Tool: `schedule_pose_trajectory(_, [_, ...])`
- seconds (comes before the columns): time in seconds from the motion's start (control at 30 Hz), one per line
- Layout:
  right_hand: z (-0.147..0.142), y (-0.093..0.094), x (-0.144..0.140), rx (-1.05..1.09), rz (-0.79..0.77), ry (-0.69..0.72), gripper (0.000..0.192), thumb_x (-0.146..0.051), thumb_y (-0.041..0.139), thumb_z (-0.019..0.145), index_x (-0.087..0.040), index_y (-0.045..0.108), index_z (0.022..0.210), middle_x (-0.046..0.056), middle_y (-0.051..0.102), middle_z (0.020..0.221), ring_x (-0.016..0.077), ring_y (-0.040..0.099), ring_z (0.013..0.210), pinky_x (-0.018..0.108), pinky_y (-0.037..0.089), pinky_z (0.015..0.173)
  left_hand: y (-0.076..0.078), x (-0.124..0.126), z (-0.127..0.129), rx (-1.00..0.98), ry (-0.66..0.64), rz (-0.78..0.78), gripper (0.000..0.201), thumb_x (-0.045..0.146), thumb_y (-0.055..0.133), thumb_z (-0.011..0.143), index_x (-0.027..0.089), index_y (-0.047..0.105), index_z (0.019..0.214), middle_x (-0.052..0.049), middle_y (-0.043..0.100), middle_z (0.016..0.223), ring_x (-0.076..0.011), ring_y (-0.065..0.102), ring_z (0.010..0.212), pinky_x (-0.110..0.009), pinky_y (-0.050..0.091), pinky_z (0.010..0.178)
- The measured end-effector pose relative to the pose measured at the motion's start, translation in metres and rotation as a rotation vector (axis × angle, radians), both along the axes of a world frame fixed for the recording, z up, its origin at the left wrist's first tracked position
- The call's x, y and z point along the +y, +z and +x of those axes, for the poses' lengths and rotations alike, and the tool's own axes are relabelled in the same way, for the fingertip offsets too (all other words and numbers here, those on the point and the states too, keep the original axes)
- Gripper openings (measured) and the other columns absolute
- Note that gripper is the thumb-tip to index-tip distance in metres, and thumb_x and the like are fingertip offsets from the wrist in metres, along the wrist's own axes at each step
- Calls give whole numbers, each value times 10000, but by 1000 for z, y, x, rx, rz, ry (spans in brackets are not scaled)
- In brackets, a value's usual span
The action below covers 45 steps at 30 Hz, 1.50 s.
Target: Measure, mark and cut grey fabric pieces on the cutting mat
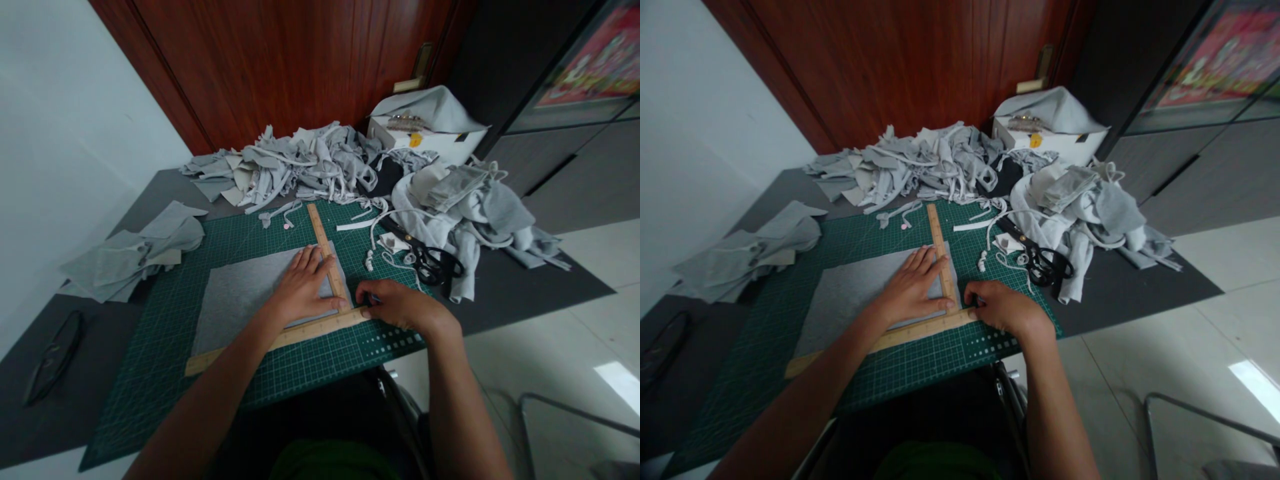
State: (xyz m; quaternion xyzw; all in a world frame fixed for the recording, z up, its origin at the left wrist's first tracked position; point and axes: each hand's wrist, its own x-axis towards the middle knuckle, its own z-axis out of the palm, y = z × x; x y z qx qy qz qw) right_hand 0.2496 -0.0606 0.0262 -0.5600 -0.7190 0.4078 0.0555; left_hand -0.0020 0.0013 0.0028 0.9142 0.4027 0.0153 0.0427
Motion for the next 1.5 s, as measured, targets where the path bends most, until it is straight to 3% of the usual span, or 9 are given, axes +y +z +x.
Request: schedule_pose_trajectory(1.5, [-1,3,-1,-20,-4,-2,235,-227,681,851,-256,692,1084,39,701,1011,234,661,931,311,452,778,2,-1,0,9,5,3,1132,937,460,857,149,328,1658,-203,257,1744,-441,164,1626,-551,182,1316])
